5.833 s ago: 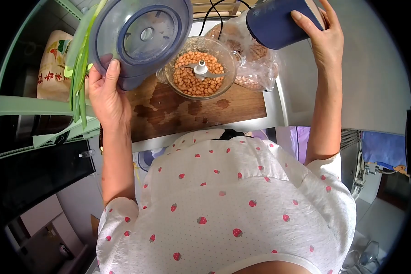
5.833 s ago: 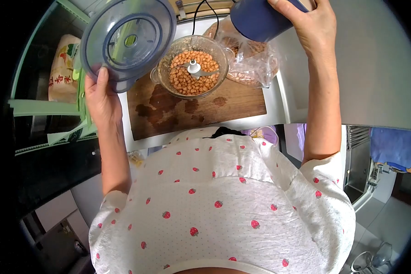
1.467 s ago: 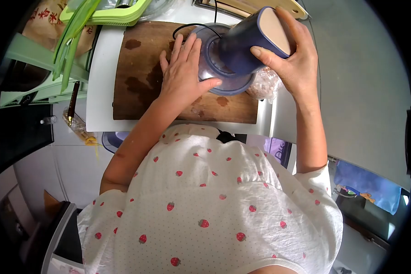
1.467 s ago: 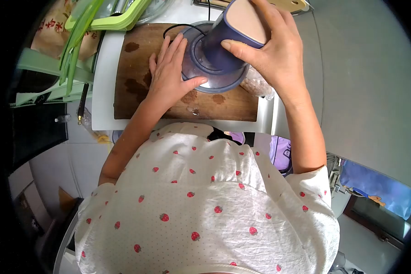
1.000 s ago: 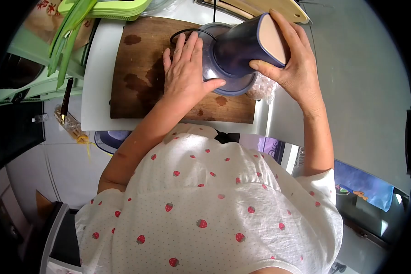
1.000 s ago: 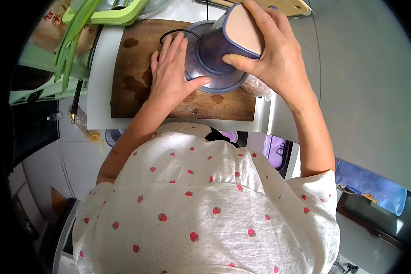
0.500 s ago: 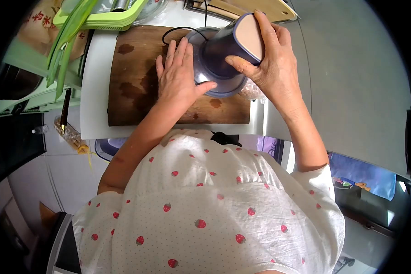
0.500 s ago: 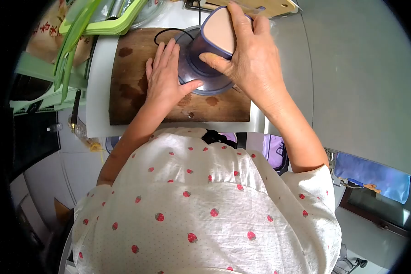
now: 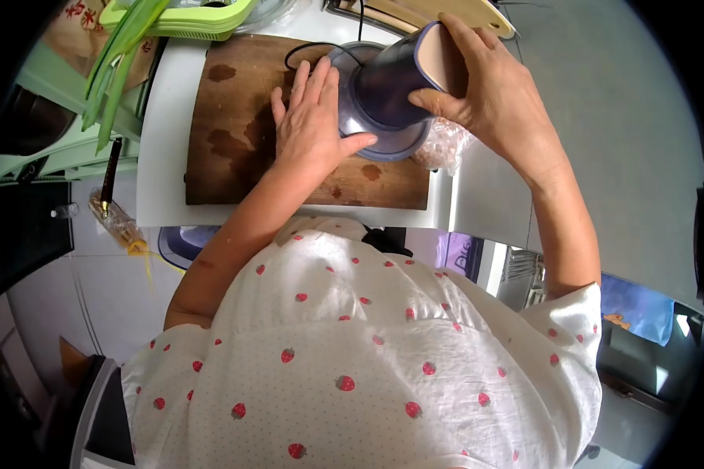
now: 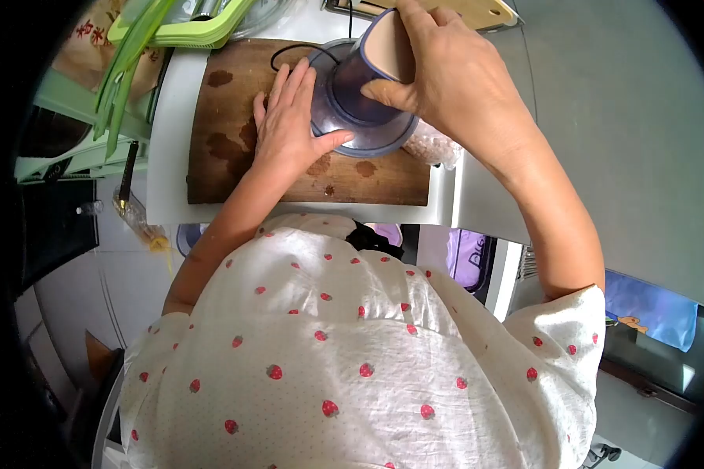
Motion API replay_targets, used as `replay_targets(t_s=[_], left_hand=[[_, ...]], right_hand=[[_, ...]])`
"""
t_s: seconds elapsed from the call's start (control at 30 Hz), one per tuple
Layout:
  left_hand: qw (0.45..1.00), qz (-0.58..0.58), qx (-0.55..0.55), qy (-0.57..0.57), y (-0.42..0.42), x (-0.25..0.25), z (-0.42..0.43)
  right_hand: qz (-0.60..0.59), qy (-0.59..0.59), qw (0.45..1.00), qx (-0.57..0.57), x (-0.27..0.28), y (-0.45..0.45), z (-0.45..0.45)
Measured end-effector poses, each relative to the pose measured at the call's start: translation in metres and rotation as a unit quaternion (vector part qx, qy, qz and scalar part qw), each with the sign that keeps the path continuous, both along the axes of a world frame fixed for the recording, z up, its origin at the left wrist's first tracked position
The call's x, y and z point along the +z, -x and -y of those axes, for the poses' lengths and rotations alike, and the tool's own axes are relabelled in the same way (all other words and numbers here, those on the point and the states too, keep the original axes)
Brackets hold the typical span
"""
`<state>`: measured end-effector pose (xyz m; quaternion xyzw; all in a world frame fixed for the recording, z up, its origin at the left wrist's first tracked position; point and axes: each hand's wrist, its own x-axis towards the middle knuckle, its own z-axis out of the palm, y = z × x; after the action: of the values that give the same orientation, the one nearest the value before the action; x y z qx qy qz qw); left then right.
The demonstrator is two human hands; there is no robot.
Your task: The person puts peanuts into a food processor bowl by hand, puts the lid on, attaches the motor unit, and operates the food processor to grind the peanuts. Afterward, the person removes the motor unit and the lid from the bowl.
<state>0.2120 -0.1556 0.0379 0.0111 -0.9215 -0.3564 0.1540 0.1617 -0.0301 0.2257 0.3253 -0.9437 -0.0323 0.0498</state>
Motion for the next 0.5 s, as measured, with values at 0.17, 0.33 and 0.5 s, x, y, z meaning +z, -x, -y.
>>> replay_targets(t_s=[0.17, 0.33, 0.5], left_hand=[[1.0, 0.021, -0.008, -0.001, 0.002, 0.002, 0.001], [1.0, 0.007, -0.009, 0.004, 0.002, 0.004, 0.002], [1.0, -0.021, 0.005, 0.012, 0.0, 0.001, 0.001]], right_hand=[[0.044, 0.042, 0.995, 0.085, 0.003, 0.01, -0.009], [0.085, 0.035, 0.984, 0.154, 0.01, 0.021, -0.013], [0.147, 0.049, 0.961, 0.229, 0.009, 0.035, -0.025]])
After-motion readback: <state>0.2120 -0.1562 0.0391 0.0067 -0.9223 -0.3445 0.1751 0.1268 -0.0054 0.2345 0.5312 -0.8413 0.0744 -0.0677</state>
